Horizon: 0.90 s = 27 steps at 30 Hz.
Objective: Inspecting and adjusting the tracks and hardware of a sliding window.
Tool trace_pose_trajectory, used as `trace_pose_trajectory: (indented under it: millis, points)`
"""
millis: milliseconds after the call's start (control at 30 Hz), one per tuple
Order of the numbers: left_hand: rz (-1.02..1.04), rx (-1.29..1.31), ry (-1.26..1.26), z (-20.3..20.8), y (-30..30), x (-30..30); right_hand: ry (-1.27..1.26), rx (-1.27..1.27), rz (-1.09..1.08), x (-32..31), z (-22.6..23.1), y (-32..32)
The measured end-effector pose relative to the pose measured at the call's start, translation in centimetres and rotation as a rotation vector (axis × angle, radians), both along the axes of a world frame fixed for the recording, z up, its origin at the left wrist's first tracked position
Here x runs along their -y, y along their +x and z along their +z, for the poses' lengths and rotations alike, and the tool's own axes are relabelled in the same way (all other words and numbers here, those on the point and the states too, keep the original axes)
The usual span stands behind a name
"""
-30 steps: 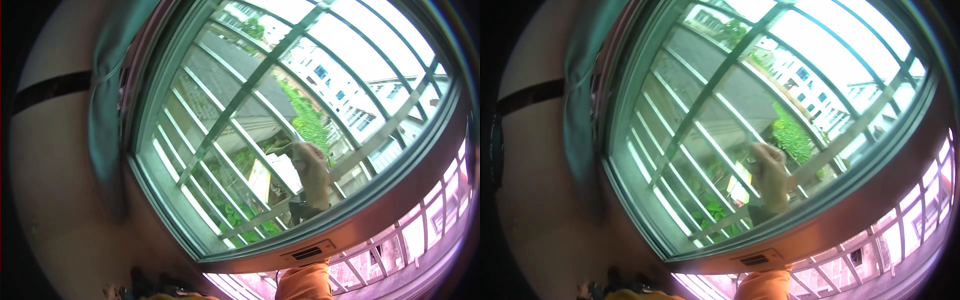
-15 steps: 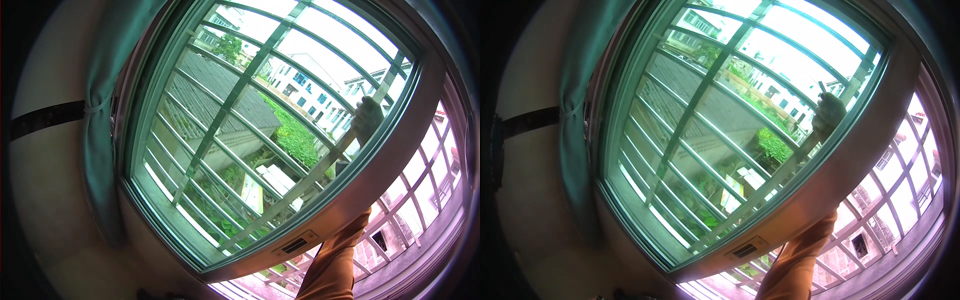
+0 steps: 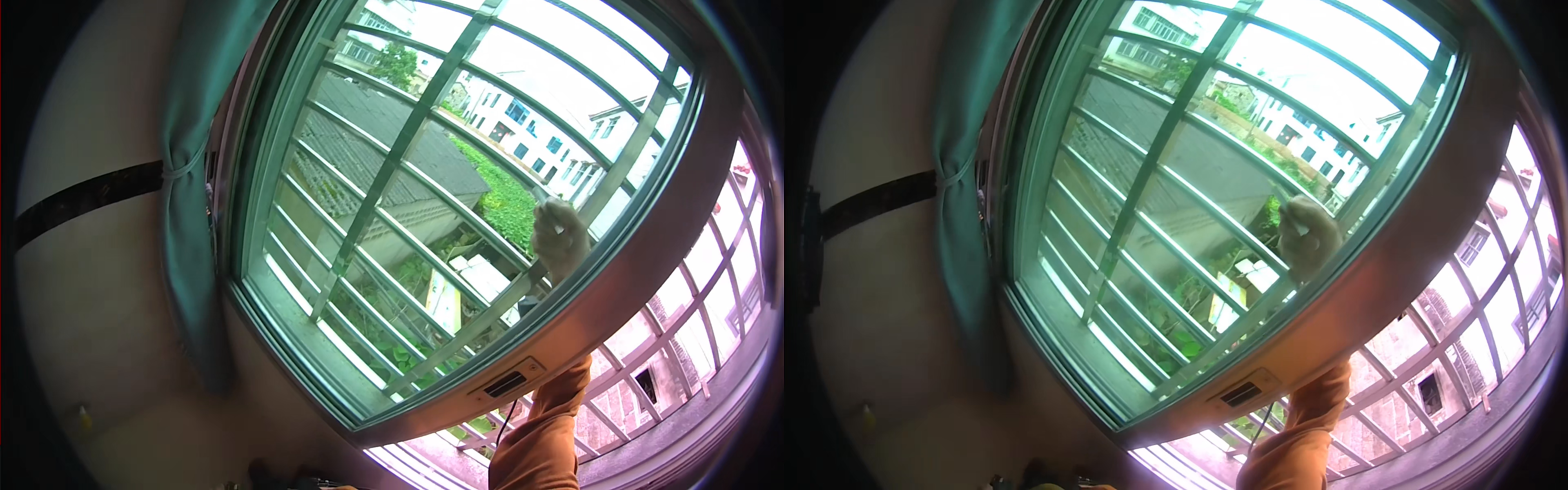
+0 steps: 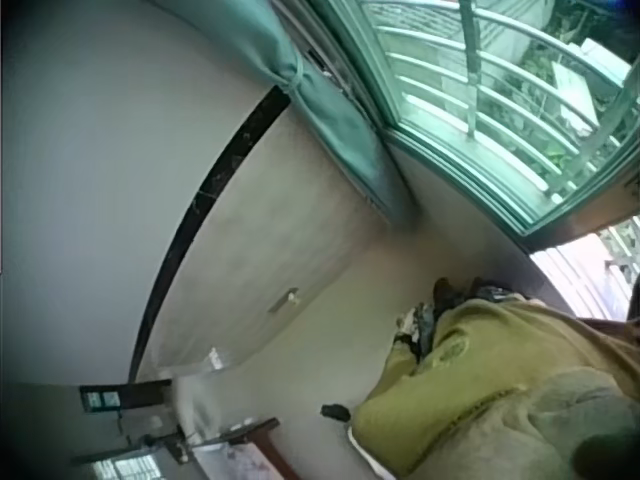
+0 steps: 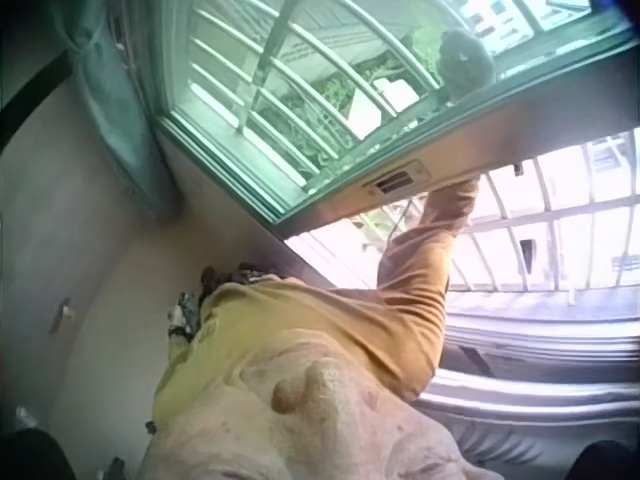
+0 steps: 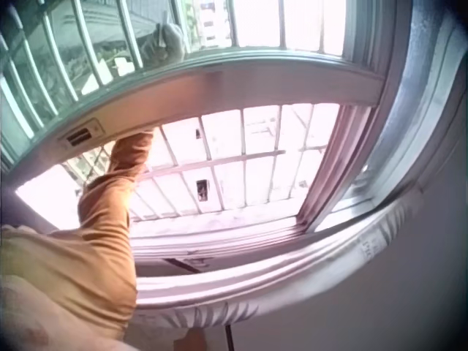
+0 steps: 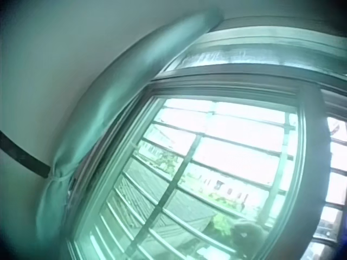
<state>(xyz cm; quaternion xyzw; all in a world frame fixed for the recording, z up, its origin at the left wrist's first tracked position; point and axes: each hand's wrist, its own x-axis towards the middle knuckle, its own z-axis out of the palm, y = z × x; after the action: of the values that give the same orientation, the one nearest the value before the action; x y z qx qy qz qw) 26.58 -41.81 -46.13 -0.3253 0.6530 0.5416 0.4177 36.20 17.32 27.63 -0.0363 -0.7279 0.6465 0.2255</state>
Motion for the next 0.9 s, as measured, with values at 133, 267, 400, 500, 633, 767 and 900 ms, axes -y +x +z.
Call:
trace_pose_trajectory:
  millis: [133, 267, 400, 500, 633, 767, 900]
  points:
    - [0.054, -0.04, 0.056, -2.3, -0.5, 1.8, -0.221, -0.08, -0.845, 4.0, -7.2, -3.6]
    - [0.11, -0.081, 0.16, -4.6, -1.0, 2.7, -0.249, 0.183, -0.267, 2.3, -11.6, -1.4]
    - [0.034, -0.002, -0.04, -3.2, -0.9, 1.7, -0.278, 0.322, -0.156, 1.6, -15.2, -1.2]
    - [0.052, 0.009, 0.06, -2.2, -0.8, 2.0, -0.217, 0.379, -0.182, 2.1, -17.3, -1.6]
    - [0.036, -0.067, -0.016, -1.6, -0.8, 2.2, -0.215, 0.499, -0.145, 1.9, -21.2, -2.3]
    - [0.064, -0.061, -0.022, 1.7, -1.3, -0.3, -0.112, 0.685, -0.103, 2.0, -26.6, -2.8]
    - [0.092, -0.112, 0.013, 6.6, -3.7, -2.2, -0.063, 0.782, -0.138, 1.4, -31.7, -2.1]
